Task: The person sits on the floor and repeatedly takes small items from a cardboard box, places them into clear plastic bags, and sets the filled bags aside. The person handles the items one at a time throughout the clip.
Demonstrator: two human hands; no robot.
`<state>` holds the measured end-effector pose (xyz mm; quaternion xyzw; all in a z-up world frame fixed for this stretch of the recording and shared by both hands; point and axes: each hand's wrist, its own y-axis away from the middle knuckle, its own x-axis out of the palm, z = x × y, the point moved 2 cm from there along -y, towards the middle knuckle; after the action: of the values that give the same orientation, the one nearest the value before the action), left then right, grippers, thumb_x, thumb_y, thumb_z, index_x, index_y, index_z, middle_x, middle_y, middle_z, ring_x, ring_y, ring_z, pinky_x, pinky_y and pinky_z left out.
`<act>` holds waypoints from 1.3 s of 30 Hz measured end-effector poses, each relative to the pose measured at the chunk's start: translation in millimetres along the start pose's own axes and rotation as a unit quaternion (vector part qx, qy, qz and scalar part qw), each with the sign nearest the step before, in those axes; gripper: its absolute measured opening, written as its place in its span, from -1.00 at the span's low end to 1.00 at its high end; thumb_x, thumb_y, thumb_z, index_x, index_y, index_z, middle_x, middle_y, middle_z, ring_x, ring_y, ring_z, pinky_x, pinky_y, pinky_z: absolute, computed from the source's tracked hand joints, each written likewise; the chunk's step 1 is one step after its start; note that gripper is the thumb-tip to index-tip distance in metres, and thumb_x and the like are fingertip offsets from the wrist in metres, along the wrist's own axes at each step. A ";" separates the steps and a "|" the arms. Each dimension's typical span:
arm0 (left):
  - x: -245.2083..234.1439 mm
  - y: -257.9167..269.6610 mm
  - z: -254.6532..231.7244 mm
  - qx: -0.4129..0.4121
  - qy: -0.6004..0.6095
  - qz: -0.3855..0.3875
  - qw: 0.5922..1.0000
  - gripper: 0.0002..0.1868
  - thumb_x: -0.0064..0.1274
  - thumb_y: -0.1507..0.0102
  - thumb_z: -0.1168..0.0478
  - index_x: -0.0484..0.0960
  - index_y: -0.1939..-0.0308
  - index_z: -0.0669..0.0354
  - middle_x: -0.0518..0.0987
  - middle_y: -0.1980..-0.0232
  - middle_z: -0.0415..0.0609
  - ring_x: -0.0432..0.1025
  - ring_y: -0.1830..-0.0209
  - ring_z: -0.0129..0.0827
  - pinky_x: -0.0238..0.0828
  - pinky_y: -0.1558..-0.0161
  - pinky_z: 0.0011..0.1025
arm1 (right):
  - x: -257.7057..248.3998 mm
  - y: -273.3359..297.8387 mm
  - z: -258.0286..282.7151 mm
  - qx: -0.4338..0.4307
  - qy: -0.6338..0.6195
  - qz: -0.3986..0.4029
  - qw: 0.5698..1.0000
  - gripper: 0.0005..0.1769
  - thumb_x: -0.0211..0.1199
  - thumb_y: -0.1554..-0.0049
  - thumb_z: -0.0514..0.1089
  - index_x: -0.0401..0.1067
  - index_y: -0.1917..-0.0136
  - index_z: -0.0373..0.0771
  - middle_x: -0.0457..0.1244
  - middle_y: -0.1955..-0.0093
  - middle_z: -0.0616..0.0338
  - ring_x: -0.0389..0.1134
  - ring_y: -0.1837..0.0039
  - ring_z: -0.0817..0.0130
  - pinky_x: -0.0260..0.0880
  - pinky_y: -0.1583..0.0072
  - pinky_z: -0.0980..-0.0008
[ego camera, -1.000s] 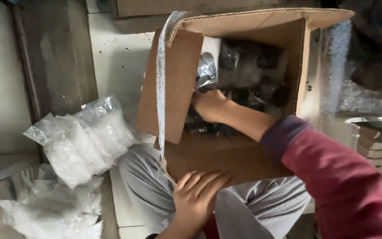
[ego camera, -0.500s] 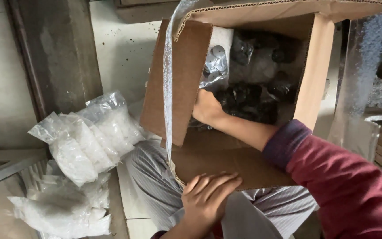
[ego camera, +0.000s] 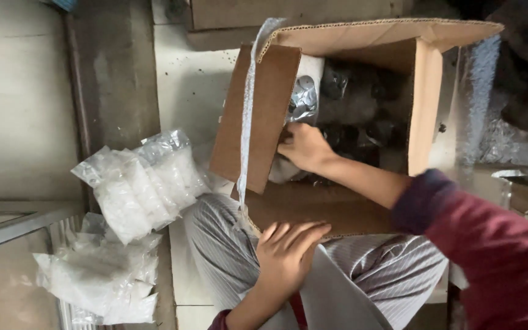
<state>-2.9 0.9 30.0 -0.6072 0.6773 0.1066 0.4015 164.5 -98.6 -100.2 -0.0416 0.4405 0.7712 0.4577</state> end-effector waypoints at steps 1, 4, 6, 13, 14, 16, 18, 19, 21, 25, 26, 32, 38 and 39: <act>0.5 3.1 1.1 0.004 -0.001 -0.006 1.000 -0.86 0.04 -0.39 0.26 0.73 0.13 0.04 0.74 0.12 -0.22 0.52 0.33 -0.45 0.29 0.25 -0.44 | -10.2 9.1 -7.9 -0.004 0.003 -0.005 1.000 -0.80 0.19 -0.04 -0.08 0.32 0.27 -0.25 0.29 0.37 0.16 0.31 0.24 0.32 0.27 0.17 0.21; 3.2 6.9 3.2 0.013 -0.011 0.009 1.000 -0.85 0.04 -0.38 0.24 0.72 0.05 -0.02 0.72 0.04 -0.26 0.51 0.29 -0.41 0.27 0.22 -0.39 | -44.7 40.0 -33.7 -0.013 0.028 -0.039 0.999 -0.76 0.42 -0.09 0.12 0.55 0.18 -0.04 0.39 0.29 0.27 0.32 0.26 0.49 0.26 0.13 0.36; 1.9 5.7 1.6 0.027 -0.028 -0.012 0.999 -0.88 0.11 -0.37 0.15 0.70 0.06 -0.02 0.71 0.05 -0.30 0.52 0.27 -0.49 0.26 0.19 -0.44 | -68.7 65.9 -49.9 -0.073 0.007 -0.114 0.991 -0.76 0.44 -0.11 0.07 0.53 0.17 -0.10 0.43 0.20 0.35 0.42 0.10 0.60 0.33 0.00 0.50; 9.6 21.7 17.8 0.045 0.066 -0.058 0.995 -0.53 -0.17 -0.43 -0.04 0.57 -0.31 0.04 0.65 0.04 -0.04 0.54 0.19 -0.17 0.35 -0.01 -0.24 | -130.3 195.4 -42.3 -0.176 -0.013 -0.240 0.955 -0.70 0.43 -0.13 0.02 0.49 0.10 -0.24 0.37 0.22 0.01 0.35 0.13 0.21 0.31 0.04 0.24; 2.7 18.4 15.3 -0.023 0.207 -0.064 0.976 -0.61 -0.16 -0.41 0.09 0.58 -0.23 0.11 0.66 -0.02 0.04 0.54 0.04 -0.09 0.38 -0.08 -0.20 | -127.6 218.9 -31.2 -0.183 -0.073 -0.227 0.954 -0.75 0.47 -0.08 -0.06 0.52 0.14 -0.25 0.38 0.27 0.06 0.33 0.15 0.29 0.33 0.04 0.29; 4.4 16.3 17.7 -0.086 0.343 -0.072 0.933 -0.67 -0.16 -0.38 0.23 0.60 -0.16 0.18 0.67 -0.07 0.12 0.54 -0.11 -0.01 0.41 -0.14 -0.15 | -116.7 253.4 -17.7 -0.195 -0.130 -0.214 0.948 -0.80 0.50 -0.02 -0.13 0.54 0.19 -0.27 0.38 0.31 0.10 0.31 0.17 0.36 0.35 0.05 0.34; 21.9 21.1 30.6 -0.146 0.657 -0.132 0.727 -0.58 -0.17 -0.46 0.00 0.48 -0.26 0.19 0.59 -0.23 0.08 0.49 -0.24 -0.22 0.43 -0.19 -0.27 | -99.0 275.2 -15.2 -0.211 -0.206 -0.175 0.939 -0.81 0.52 0.02 -0.21 0.52 0.23 -0.30 0.36 0.34 0.13 0.31 0.20 0.38 0.37 0.09 0.34; 16.2 19.3 14.4 -0.145 0.656 -0.134 0.728 -0.58 -0.17 -0.46 0.00 0.48 -0.26 0.19 0.59 -0.23 0.08 0.49 -0.24 -0.22 0.43 -0.19 -0.27 | -89.7 284.1 -15.9 -0.214 -0.206 -0.173 0.939 -0.81 0.52 0.02 -0.21 0.52 0.23 -0.30 0.36 0.34 0.13 0.31 0.20 0.38 0.37 0.09 0.34; 6.5 10.1 -19.6 -0.093 0.785 -0.043 0.611 -0.34 -0.25 -0.47 -0.20 0.39 -0.40 0.27 0.44 -0.42 0.16 0.29 -0.46 -0.22 0.18 -0.43 -0.25 | -71.9 298.9 -13.3 -0.250 -0.239 -0.121 0.930 -0.83 0.54 0.06 -0.24 0.54 0.28 -0.27 0.34 0.40 0.21 0.31 0.25 0.44 0.36 0.16 0.40; -24.1 33.1 -89.3 -0.297 0.859 -0.010 0.416 -0.25 -0.22 -0.41 -0.30 0.42 -0.38 0.29 0.50 -0.30 0.30 0.46 -0.26 0.00 0.41 -0.29 -0.11 | -44.2 310.3 -11.1 -0.273 -0.237 -0.111 0.926 -0.80 0.54 0.06 -0.28 0.51 0.23 -0.29 0.32 0.38 0.25 0.30 0.24 0.48 0.35 0.16 0.44; -21.3 35.8 -88.2 -0.335 0.845 -0.048 0.414 -0.31 -0.10 -0.36 -0.25 0.50 -0.31 0.24 0.54 -0.26 0.27 0.49 -0.21 0.01 0.44 -0.26 -0.09 | -40.5 317.4 -8.2 -0.273 -0.196 -0.136 0.932 -0.84 0.49 0.01 -0.28 0.55 0.17 -0.34 0.38 0.32 0.10 0.36 0.19 0.40 0.40 0.07 0.33; 3.8 61.2 -57.2 -0.234 0.864 -0.055 0.443 -0.33 -0.13 -0.35 -0.27 0.30 -0.44 -0.06 0.33 -0.45 0.19 0.26 -0.41 -0.02 0.21 -0.40 -0.03 | -24.8 352.3 -8.0 -0.293 -0.191 -0.340 0.873 -0.76 0.16 -0.28 -0.15 0.58 0.09 -0.31 0.42 0.18 0.05 0.39 0.08 0.41 0.38 -0.13 0.40; 1.9 65.8 -52.2 -0.102 0.892 0.013 0.440 -0.11 -0.43 -0.35 -0.43 -0.06 -0.64 -0.10 0.01 -0.62 0.30 0.01 -0.59 0.14 -0.01 -0.50 0.06 | 48.9 354.7 -2.8 -0.452 -0.135 -0.464 0.750 -0.40 -0.01 -0.29 0.19 0.47 -0.21 -0.39 0.33 -0.16 -0.17 0.31 -0.32 -0.02 0.20 -0.40 0.07; -0.3 65.5 -54.0 -0.133 0.890 0.037 0.434 -0.03 -0.62 -0.36 -0.51 0.01 -0.63 0.04 0.05 -0.61 0.31 0.04 -0.58 0.10 -0.04 -0.52 0.02 | 69.5 350.1 -4.0 -0.467 -0.022 -0.406 0.785 -0.39 0.14 -0.23 0.23 0.50 -0.34 -0.23 0.33 -0.29 -0.04 0.26 -0.45 -0.10 0.08 -0.49 -0.05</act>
<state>-84.7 -17.3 43.1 -0.3869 0.6595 -0.3895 -0.5135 -137.0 -122.5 89.4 -0.4089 -0.0414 0.6260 0.6627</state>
